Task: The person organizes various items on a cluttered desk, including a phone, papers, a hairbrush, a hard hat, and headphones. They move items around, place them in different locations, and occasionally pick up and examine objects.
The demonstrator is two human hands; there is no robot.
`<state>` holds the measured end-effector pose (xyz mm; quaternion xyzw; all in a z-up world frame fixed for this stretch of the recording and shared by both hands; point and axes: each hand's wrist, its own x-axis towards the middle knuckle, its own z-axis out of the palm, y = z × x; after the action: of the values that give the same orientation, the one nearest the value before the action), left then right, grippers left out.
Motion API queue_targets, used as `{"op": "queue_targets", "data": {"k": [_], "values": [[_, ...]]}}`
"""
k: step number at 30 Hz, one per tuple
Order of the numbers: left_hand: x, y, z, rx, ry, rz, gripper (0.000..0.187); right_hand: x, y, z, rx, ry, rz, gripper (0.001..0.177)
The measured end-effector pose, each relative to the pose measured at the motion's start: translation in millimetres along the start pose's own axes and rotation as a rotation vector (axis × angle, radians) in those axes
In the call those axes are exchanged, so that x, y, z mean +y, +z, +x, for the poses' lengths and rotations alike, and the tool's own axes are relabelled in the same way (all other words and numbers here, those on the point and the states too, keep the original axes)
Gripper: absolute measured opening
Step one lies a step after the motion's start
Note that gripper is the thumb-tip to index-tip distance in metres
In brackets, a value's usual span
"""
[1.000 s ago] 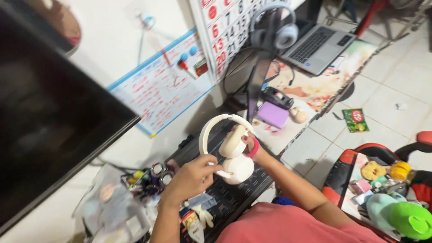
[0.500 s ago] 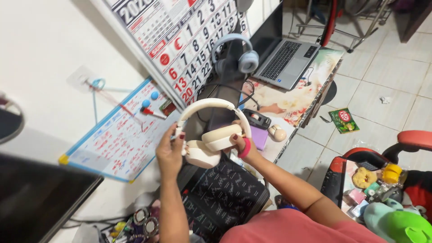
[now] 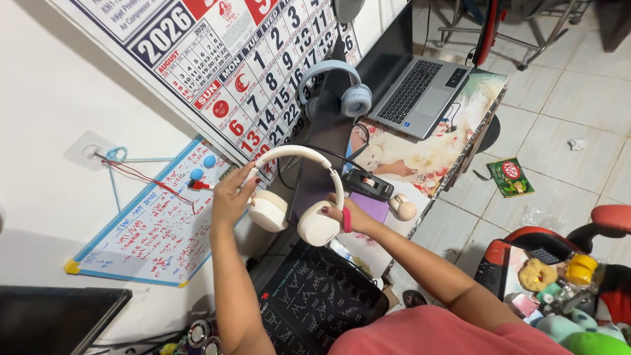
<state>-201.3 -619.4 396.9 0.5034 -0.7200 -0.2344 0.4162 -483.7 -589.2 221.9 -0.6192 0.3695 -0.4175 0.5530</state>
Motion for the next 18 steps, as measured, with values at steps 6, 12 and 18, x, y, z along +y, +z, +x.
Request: {"op": "queue_targets", "data": {"k": [6, 12, 18], "values": [[-53.2, 39.0, 1.3, -0.042, -0.007, -0.014, 0.041, 40.1, -14.3, 9.0, -0.017, -0.071, -0.116, 0.044], [-73.3, 64.9, -11.9, 0.002, -0.079, 0.130, 0.041, 53.4, -25.8, 5.2, -0.028, 0.054, -0.189, 0.046], [-95.5, 92.4, -29.8, 0.219, 0.088, 0.406, 0.039, 32.8, -33.4, -3.5, 0.140, 0.015, -0.507, 0.063]]}}
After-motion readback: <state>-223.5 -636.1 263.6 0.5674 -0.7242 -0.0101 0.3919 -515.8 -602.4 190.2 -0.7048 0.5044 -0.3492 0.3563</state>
